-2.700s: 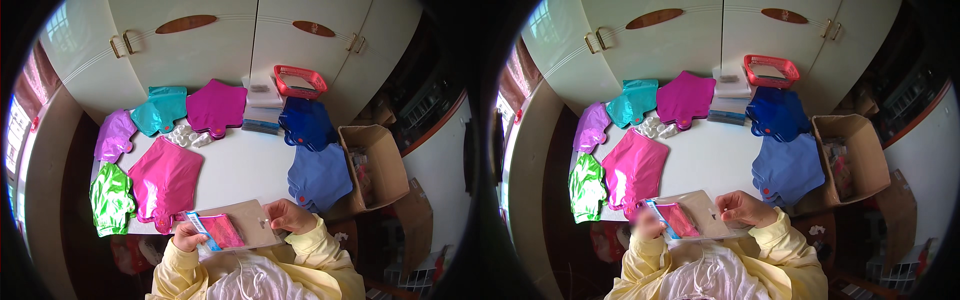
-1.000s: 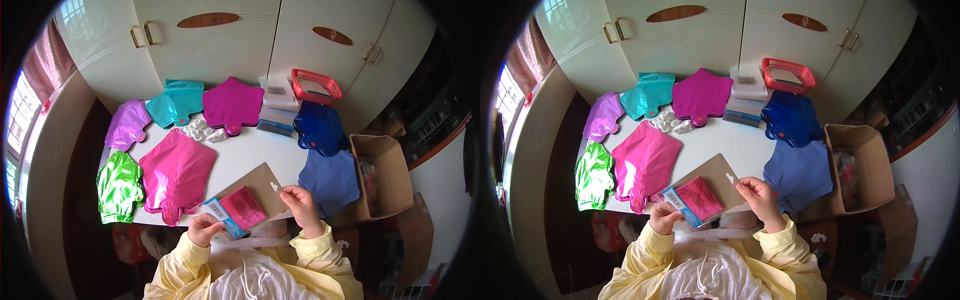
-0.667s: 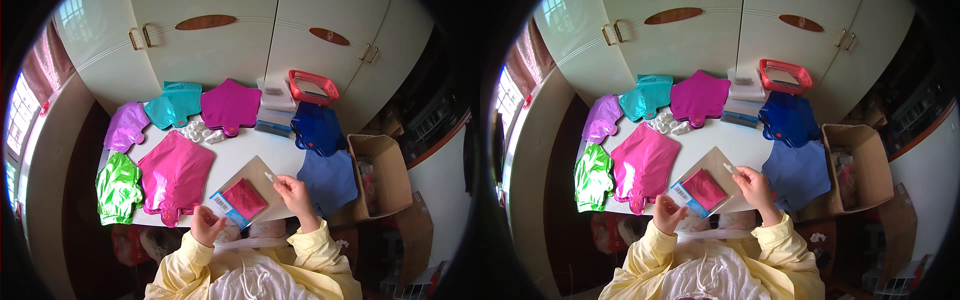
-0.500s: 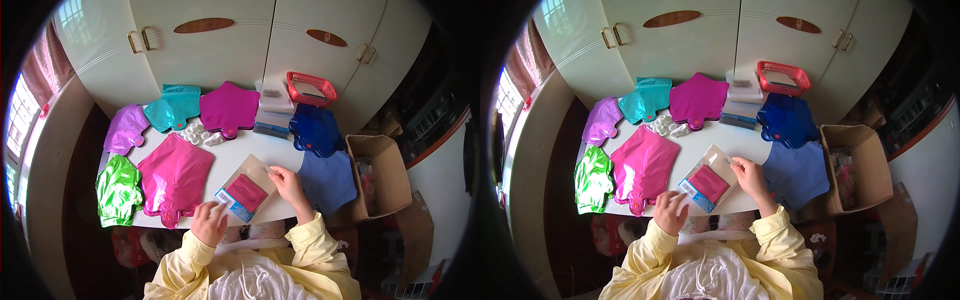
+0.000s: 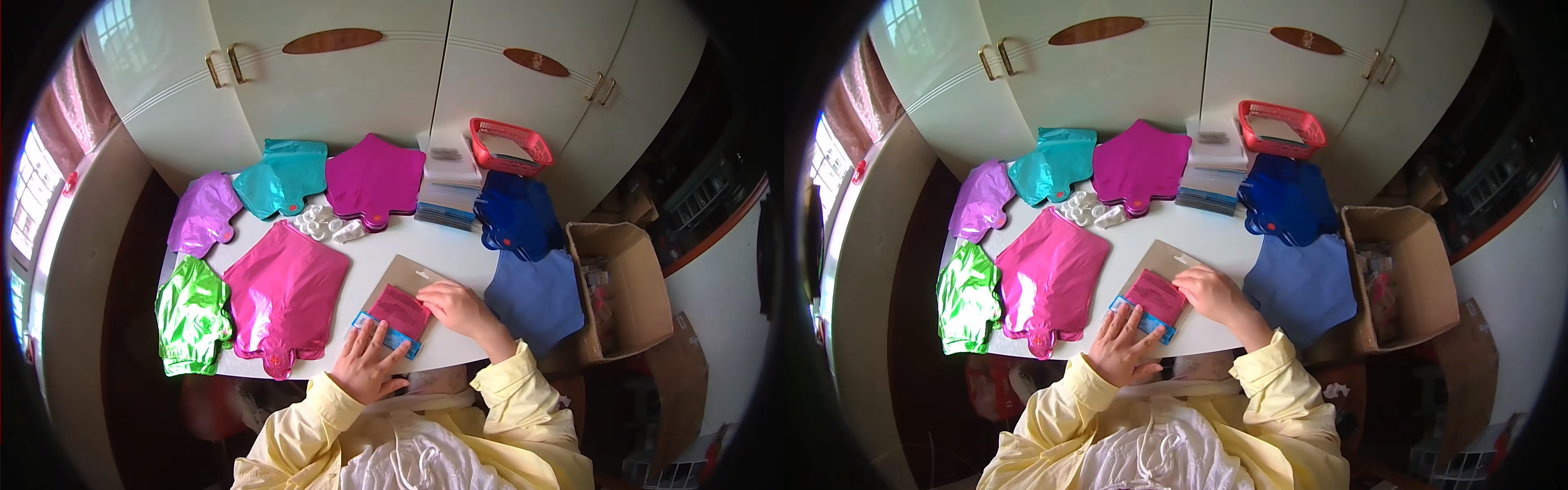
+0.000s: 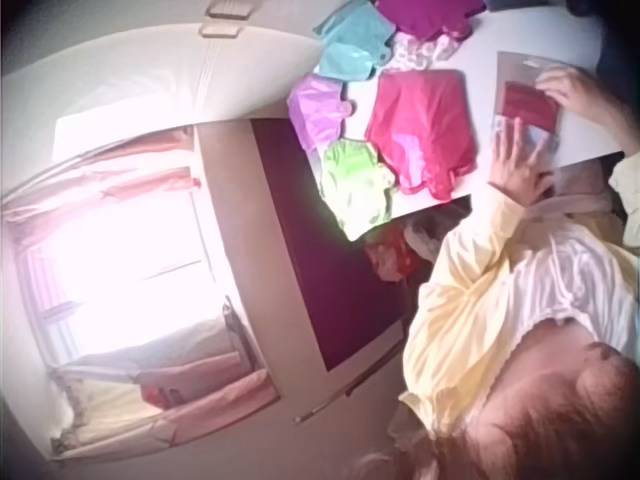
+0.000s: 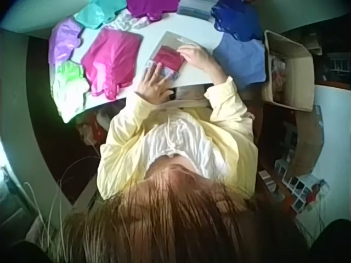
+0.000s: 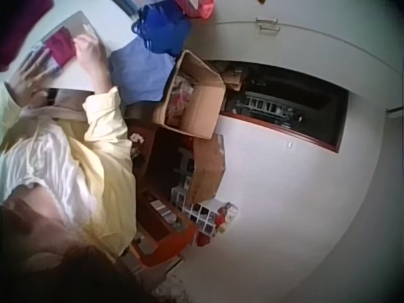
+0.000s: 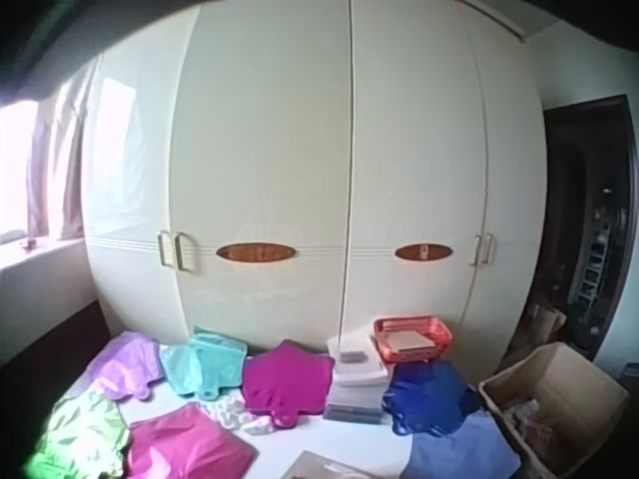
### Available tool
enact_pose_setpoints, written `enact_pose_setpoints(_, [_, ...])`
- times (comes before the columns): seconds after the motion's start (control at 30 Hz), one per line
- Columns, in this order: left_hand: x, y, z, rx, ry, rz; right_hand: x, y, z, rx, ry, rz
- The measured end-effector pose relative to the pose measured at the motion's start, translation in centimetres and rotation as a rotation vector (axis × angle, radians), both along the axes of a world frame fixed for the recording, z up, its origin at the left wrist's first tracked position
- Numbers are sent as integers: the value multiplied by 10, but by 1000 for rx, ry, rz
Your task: Folding star-shaped plastic balloons and placing them into retail packaging sleeves with cardboard inserts.
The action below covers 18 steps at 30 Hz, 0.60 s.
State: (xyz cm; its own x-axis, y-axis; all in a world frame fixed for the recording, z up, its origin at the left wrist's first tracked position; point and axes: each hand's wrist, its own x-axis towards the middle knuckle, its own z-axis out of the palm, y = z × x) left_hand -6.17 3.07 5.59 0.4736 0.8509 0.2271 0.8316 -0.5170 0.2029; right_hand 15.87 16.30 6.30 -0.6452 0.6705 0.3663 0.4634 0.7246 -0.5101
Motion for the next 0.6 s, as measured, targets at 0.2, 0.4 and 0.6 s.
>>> enact_pose_setpoints(0.2, [-1, -2, -3, -12, 36, 22, 13, -6, 2, 90, -182, 77])
enact_pose_setpoints(0.4, [-3, 0, 3, -43, 64, 6, 15, -2, -6, 196, -218, 108])
enact_pose_setpoints(0.6, [-4, 0, 3, -30, 24, -14, 13, -5, -7, 240, -226, 74])
